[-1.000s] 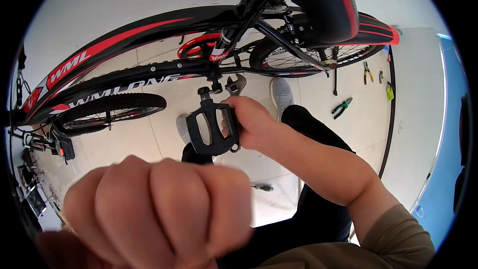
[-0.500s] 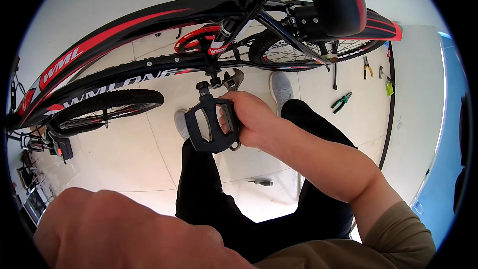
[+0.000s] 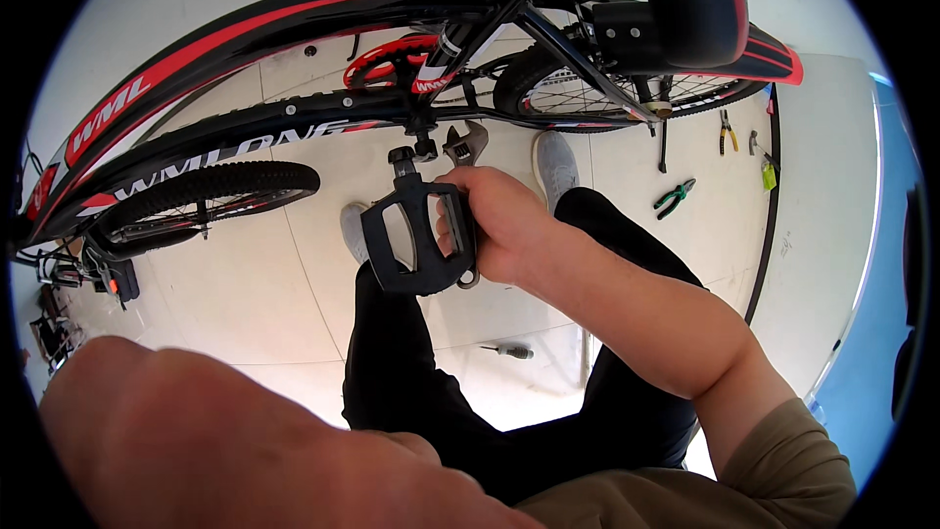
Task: The person uses a wrench to loosen and remove a bicycle pedal from the crank arm. They then reattach the pedal and tighten it back into place using the wrench.
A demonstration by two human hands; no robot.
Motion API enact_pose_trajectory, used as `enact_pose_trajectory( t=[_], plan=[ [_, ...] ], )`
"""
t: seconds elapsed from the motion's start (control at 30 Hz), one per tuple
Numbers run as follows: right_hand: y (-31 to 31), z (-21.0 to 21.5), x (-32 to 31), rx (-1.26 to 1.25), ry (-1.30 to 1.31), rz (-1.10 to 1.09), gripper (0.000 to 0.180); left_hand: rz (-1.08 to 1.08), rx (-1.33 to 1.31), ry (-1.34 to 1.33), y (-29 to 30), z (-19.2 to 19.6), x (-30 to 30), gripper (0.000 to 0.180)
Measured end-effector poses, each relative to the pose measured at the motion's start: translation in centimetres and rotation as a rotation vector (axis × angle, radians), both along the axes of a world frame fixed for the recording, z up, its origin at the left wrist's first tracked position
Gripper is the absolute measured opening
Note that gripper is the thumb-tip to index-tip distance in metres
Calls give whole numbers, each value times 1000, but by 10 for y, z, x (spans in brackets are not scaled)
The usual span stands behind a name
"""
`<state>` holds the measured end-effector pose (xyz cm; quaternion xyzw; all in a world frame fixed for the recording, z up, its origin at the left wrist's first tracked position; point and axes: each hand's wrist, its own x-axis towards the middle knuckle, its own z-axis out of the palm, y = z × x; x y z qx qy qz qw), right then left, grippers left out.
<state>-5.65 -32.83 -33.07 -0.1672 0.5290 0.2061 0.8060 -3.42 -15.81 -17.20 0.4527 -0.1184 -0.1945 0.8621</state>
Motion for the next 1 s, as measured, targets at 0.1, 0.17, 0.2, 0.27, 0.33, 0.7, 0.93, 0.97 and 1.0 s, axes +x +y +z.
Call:
enact_pose_trajectory(
  t=[0.1,0.17,0.2,0.27,0.33,0.7,0.93,0.97,1.0],
  plan=[
    [1,1,-1,5,7,-3,15,22,25,-20,0,-1,0,39],
    [1,2,0,5,16,-5,15,39,42,-39,1,-2,1,38],
    [1,2,0,5,19,-5,15,46,51,-46,2,-2,1,38],
    [2,3,1,3,28,-2,16,64,72,-65,4,-3,2,37],
    [2,3,1,-2,39,3,17,82,96,-82,6,-4,2,37],
    [3,1,-1,-12,33,7,18,167,216,-185,12,-9,8,34],
    [3,2,-1,0,33,5,18,220,286,-269,13,-11,12,32],
    [3,1,-1,-1,35,4,18,225,296,-281,14,-12,13,32],
    [3,0,-2,-2,37,2,17,231,304,-296,13,-11,13,32]
  ],
)
